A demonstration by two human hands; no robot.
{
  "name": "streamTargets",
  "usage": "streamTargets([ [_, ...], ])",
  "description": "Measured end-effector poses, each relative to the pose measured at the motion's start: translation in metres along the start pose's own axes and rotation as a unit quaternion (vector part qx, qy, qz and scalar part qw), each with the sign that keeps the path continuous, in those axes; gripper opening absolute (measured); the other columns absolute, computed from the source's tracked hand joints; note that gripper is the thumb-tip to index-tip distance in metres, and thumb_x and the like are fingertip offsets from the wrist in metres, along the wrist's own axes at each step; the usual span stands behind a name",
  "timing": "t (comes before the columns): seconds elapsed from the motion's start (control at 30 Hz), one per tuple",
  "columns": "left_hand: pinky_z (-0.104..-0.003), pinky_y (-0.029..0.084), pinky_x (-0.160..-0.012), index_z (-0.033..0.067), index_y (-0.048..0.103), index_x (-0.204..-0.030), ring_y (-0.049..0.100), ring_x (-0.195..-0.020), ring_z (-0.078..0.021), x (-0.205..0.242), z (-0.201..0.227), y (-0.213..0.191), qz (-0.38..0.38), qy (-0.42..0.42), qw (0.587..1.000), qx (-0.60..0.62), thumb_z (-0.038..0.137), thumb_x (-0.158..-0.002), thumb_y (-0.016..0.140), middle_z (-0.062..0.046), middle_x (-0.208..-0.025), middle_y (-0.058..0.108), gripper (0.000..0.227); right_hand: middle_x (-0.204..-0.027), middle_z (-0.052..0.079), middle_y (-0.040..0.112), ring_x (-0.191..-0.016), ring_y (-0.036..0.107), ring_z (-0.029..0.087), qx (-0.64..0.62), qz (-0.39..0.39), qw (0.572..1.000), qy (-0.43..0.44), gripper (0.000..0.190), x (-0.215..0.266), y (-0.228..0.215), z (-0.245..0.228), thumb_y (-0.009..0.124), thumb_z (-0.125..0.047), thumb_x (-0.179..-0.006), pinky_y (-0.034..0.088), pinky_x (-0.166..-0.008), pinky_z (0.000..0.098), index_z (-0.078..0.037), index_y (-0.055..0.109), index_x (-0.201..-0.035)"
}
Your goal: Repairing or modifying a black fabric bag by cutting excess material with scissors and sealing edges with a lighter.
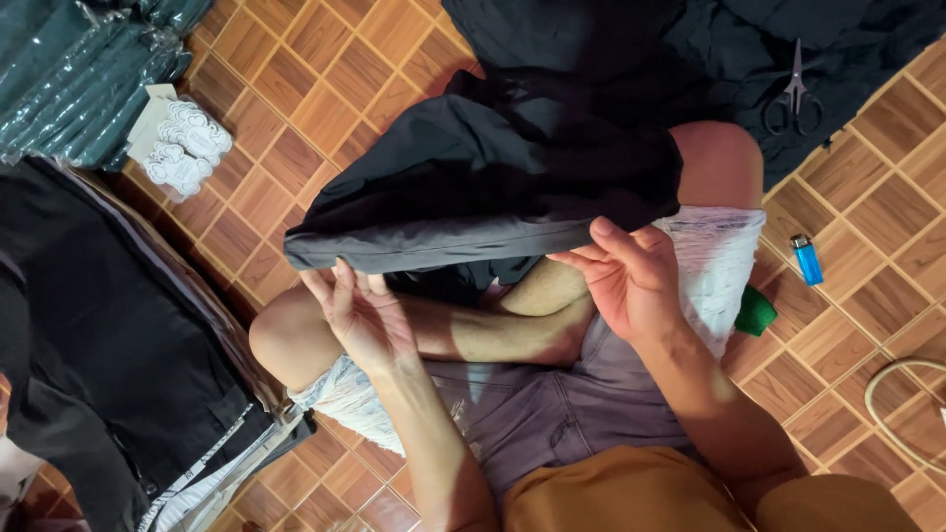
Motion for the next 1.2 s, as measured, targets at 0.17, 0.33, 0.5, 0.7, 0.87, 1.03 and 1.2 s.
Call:
streamTargets([
  [0.17,-0.043,0.065,-0.099,0.0148,0.059,-0.135,0.077,-0.106,-0.0269,-0.004,0.008,0.001,0.019,0.003,1.0,-0.009,-0.005,-0.1,0.061,-0.005,-0.123,0.07,0.041,-0.081,0.004,0.078,-0.084,0.08,0.032,-0.025,0.083,0.996,0.011,0.034,-0.005,-0.019,-0.007,0.056,0.002,-0.101,0.063,-0.091,0.0582,-0.014,0.072,-0.076],
  [0.33,-0.039,0.065,-0.1,0.0108,0.062,-0.129,0.076,-0.108,-0.0242,0.012,0.012,0.028,0.03,-0.015,0.999,-0.007,-0.004,-0.098,0.061,-0.008,-0.117,0.073,0.034,-0.093,0.006,0.079,-0.093,0.079,0.03,-0.026,0.121,0.992,0.024,0.025,-0.005,-0.047,0.0,0.058,-0.008,-0.1,0.061,-0.099,0.0582,-0.015,0.074,-0.083],
  [0.5,-0.038,0.064,-0.099,0.0077,0.066,-0.111,0.076,-0.108,-0.0254,-0.002,0.001,-0.007,0.055,-0.04,0.997,0.021,-0.004,-0.096,0.063,-0.012,-0.114,0.076,0.02,-0.107,0.008,0.079,-0.107,0.076,0.03,-0.032,0.119,0.991,0.048,0.026,-0.008,-0.007,-0.01,0.055,-0.028,-0.102,0.056,-0.107,0.059,-0.015,0.078,-0.099],
  [0.7,-0.038,0.067,-0.082,0.0099,0.069,-0.094,0.079,-0.091,-0.0226,0.033,-0.031,-0.013,0.088,-0.102,0.99,-0.033,0.0,-0.086,0.061,-0.01,-0.097,0.078,0.015,-0.117,0.013,0.076,-0.115,0.072,0.031,-0.015,0.105,0.992,0.063,0.041,-0.013,0.036,-0.027,0.051,-0.04,-0.104,0.052,-0.111,0.0608,-0.009,0.075,-0.116],
  [0.87,-0.05,0.059,-0.097,0.0126,0.069,-0.118,0.072,-0.104,-0.0244,0.133,-0.08,0.023,0.128,-0.23,0.952,-0.159,0.009,-0.096,0.06,-0.007,-0.113,0.074,0.024,-0.116,0.022,0.074,-0.109,0.073,0.035,0.036,0.21,0.977,0.03,0.044,-0.014,0.016,-0.043,0.069,-0.033,-0.097,0.056,-0.104,0.0568,0.006,0.072,-0.116],
  [1.03,-0.036,0.057,-0.075,-0.0067,0.064,-0.107,0.063,-0.075,-0.0209,0.174,-0.087,0.037,-0.144,-0.419,0.855,-0.269,0.013,-0.094,0.049,-0.014,-0.094,0.067,0.028,-0.119,0.005,0.069,-0.1,0.061,0.011,0.196,0.23,0.947,0.112,0.052,-0.01,-0.015,-0.07,0.058,-0.045,-0.096,0.048,-0.088,0.0242,0.0,0.067,-0.119],
  [1.2,-0.022,0.062,-0.061,0.0059,0.075,-0.095,0.081,-0.067,-0.0121,0.189,-0.046,0.113,-0.517,-0.28,0.485,-0.647,0.038,-0.099,0.06,-0.002,-0.082,0.084,0.036,-0.094,0.007,0.075,-0.073,0.065,0.015,0.12,0.135,0.975,0.132,0.059,-0.008,-0.036,-0.066,0.051,-0.056,-0.102,0.046,-0.065,0.0232,-0.002,0.073,-0.105],
])
Point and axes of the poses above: each hand's wrist, its own x-axis away from the middle knuckle, its own y-axis out of the palm, z = x × y, the point moved 9 cm from there along -x, towards the middle knuckle
